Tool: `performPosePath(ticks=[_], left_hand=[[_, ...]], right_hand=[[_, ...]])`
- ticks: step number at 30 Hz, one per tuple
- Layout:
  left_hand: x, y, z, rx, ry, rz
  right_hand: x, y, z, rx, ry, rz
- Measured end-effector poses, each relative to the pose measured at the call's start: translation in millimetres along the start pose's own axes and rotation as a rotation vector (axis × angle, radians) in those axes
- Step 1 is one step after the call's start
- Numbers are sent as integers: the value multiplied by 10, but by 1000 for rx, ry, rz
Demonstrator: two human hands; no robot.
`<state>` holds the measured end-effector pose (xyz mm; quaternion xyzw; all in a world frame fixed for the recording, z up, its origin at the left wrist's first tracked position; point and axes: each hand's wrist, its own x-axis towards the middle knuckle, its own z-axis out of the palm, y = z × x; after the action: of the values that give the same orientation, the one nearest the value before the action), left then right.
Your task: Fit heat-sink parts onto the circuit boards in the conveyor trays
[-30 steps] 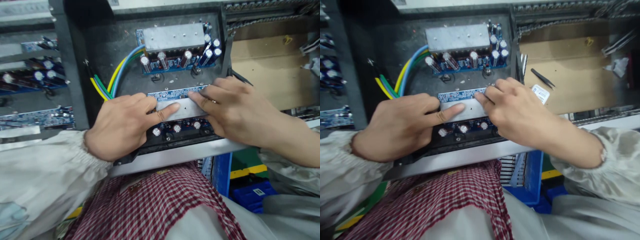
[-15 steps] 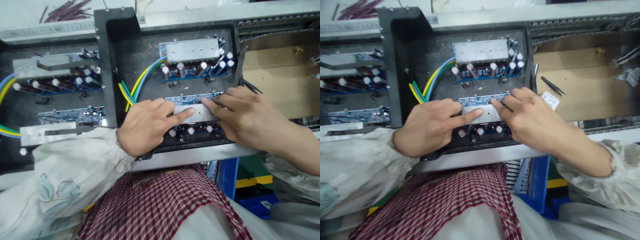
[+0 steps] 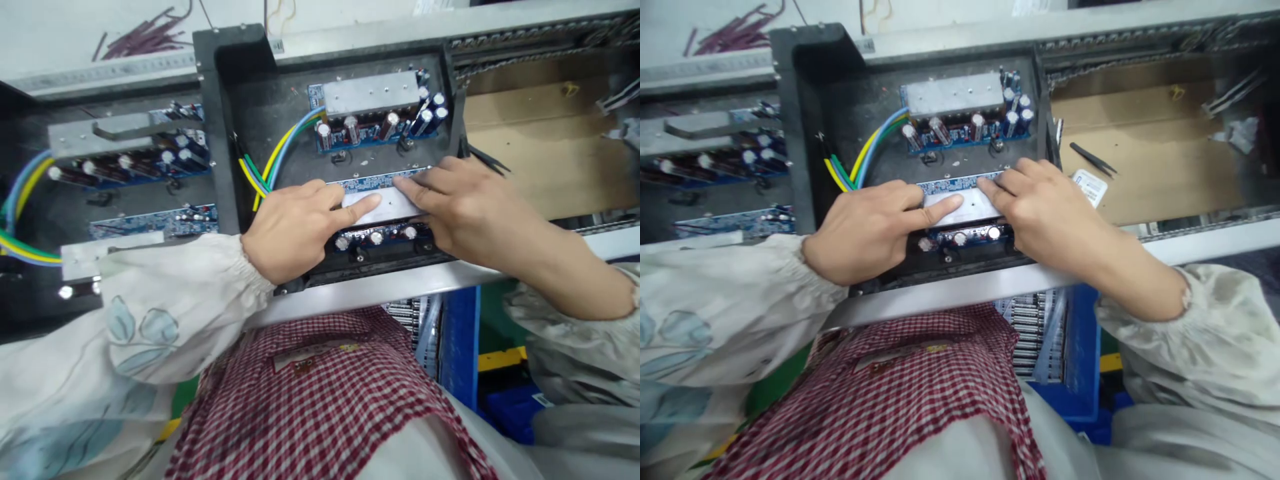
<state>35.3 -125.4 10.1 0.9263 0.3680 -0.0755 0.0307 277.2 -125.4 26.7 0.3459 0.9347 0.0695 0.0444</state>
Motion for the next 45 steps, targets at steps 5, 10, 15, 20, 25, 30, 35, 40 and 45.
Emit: performPosePath(ticks=[5, 10, 15, 20, 25, 30, 35, 40, 45], left_hand=[[4, 8, 1, 1, 8, -10], [3, 12, -9, 10, -5, -17], [3, 25, -21, -31, -31, -26], [-4, 31, -19, -63, 2, -27], [-8, 35, -10, -24, 21, -27], [-11, 46, -30, -9, 10, -26], [-17, 50, -44, -10, 6, -25], [-19, 37, -16, 30, 0, -10], [-26, 42, -10, 47, 35, 23]], right_hand=[[-5, -32, -13, 1, -19, 43], [-6, -54, -55, 42, -71, 79], [-13, -70, -64, 100, -78, 123], [-11, -87, -73, -10, -27, 73], [10, -112, -33, -16, 32, 64], [21, -141, -2, 15, 21, 131], [34, -101, -23, 67, -63, 105], [41, -83, -34, 54, -71, 78], [42, -56, -88, 1, -75, 60]])
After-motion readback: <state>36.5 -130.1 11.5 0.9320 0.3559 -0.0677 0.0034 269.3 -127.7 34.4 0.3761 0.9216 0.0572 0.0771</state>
